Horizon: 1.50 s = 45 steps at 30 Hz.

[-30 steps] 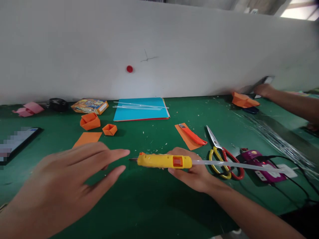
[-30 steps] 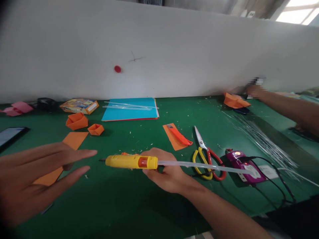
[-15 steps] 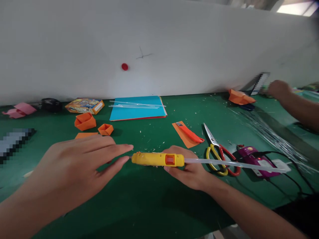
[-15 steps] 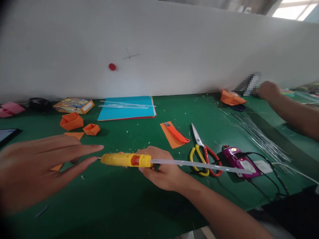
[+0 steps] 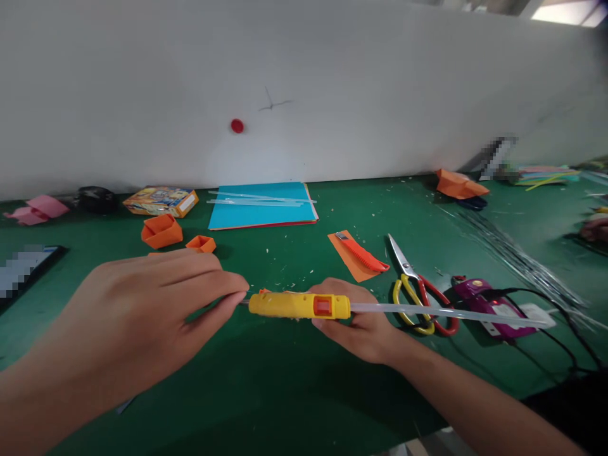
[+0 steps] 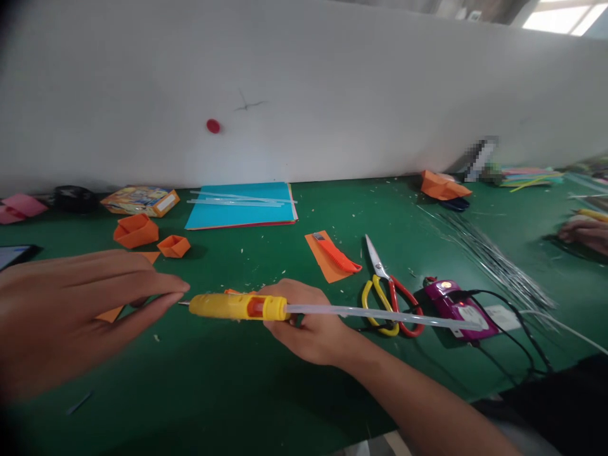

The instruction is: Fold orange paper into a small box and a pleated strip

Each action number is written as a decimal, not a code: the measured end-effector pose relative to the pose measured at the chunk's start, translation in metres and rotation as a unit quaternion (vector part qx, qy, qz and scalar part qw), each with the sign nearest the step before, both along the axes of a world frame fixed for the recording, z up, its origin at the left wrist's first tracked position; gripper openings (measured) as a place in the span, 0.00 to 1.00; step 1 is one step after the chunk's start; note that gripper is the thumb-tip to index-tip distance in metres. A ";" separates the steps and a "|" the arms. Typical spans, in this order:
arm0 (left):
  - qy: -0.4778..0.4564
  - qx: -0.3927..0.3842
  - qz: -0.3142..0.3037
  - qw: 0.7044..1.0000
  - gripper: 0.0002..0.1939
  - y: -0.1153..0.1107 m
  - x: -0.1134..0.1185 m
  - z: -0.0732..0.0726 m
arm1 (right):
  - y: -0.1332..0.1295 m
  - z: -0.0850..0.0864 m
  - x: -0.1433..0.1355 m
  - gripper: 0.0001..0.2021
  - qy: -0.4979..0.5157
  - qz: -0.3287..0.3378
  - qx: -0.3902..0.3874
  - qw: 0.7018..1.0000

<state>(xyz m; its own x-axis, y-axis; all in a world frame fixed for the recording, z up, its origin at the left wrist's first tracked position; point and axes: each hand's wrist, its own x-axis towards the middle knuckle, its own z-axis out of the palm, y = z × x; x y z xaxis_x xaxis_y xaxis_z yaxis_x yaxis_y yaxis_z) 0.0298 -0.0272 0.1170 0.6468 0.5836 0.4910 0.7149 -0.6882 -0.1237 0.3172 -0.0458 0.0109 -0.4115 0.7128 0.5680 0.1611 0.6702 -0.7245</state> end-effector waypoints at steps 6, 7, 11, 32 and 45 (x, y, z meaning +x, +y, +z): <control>0.020 -0.020 -0.049 0.998 0.13 0.007 0.013 0.006 | -0.001 0.004 0.000 0.06 -0.027 -0.008 -0.004 1.000; 0.016 -0.045 -0.051 0.998 0.13 0.009 0.014 0.007 | -0.001 0.004 0.000 0.05 -0.031 -0.009 -0.006 0.999; 0.013 -0.199 -0.072 0.977 0.10 0.024 0.013 0.011 | -0.001 0.003 0.000 0.07 -0.037 -0.008 0.005 0.999; 0.015 -0.356 -0.061 0.932 0.11 0.032 0.020 0.013 | 0.000 0.001 0.005 0.14 -0.065 -0.014 0.110 0.992; 0.002 -0.344 -0.082 0.935 0.10 0.027 0.025 0.011 | 0.000 0.007 0.003 0.18 -0.126 -0.028 0.199 0.971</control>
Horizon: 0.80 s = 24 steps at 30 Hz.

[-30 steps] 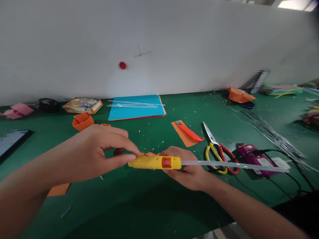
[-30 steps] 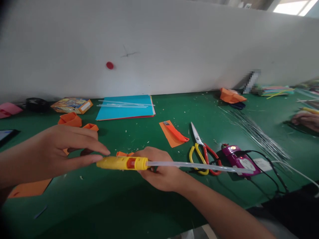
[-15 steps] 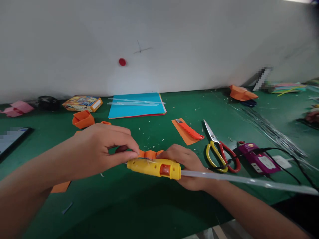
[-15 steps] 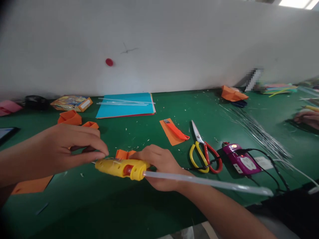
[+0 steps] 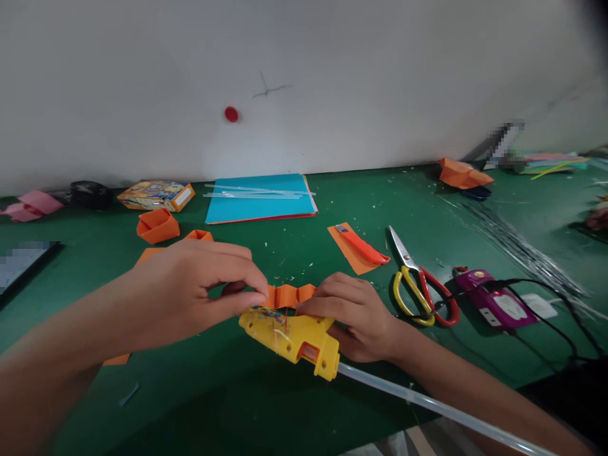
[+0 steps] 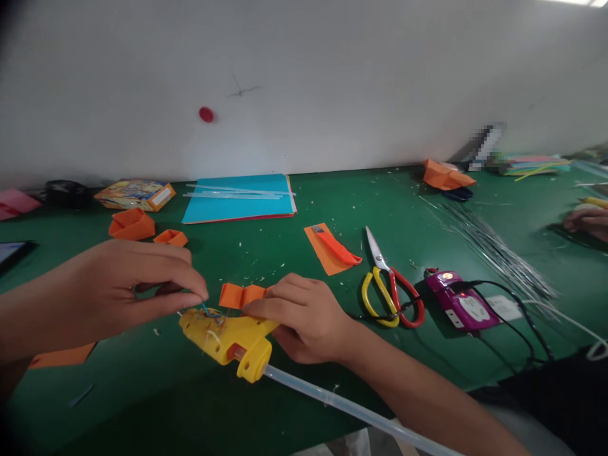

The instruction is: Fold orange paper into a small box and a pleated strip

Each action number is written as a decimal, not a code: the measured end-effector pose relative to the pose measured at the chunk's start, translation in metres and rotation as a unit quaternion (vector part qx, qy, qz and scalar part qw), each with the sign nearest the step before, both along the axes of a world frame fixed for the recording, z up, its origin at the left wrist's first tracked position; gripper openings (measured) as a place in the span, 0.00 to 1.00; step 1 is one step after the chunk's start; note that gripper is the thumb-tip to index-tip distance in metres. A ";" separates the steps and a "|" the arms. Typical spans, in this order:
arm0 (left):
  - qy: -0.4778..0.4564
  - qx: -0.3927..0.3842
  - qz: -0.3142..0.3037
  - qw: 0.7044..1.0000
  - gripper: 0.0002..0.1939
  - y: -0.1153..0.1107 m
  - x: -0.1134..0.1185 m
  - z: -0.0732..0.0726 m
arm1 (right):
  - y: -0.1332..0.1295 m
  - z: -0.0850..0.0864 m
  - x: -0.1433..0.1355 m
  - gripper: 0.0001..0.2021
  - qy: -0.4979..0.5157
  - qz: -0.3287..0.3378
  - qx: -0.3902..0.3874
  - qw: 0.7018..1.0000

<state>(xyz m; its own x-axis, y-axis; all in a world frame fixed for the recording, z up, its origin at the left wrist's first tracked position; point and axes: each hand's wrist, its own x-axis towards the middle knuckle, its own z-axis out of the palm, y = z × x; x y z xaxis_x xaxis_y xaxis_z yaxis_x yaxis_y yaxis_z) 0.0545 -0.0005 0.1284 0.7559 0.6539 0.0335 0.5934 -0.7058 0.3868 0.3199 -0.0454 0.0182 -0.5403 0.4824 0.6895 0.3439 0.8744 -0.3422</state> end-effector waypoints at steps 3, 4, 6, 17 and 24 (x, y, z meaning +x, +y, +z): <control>-0.016 0.013 0.007 1.000 0.09 -0.001 -0.001 0.002 | 0.000 -0.002 0.000 0.20 -0.008 -0.004 0.006 1.000; -0.019 0.016 0.009 1.000 0.09 -0.001 -0.001 0.002 | 0.000 -0.003 0.000 0.20 -0.010 -0.002 0.010 1.000; -0.022 0.020 0.010 1.000 0.09 -0.001 -0.001 0.003 | 0.000 -0.004 -0.001 0.21 -0.014 0.005 0.023 1.000; 0.025 -0.033 -0.040 0.998 0.10 -0.009 0.007 -0.005 | 0.001 -0.005 -0.001 0.23 -0.037 0.005 0.059 0.998; 0.046 -0.065 -0.070 0.994 0.11 -0.006 0.014 -0.007 | 0.001 -0.007 0.000 0.22 -0.038 0.008 0.062 0.997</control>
<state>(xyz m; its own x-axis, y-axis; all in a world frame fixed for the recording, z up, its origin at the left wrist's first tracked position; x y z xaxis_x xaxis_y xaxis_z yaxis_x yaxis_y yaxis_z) 0.0682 -0.0064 0.1212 0.8361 0.5357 -0.1179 0.5294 -0.7319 0.4291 0.3202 -0.0448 0.0116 -0.6004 0.3878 0.6994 0.3514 0.9135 -0.2049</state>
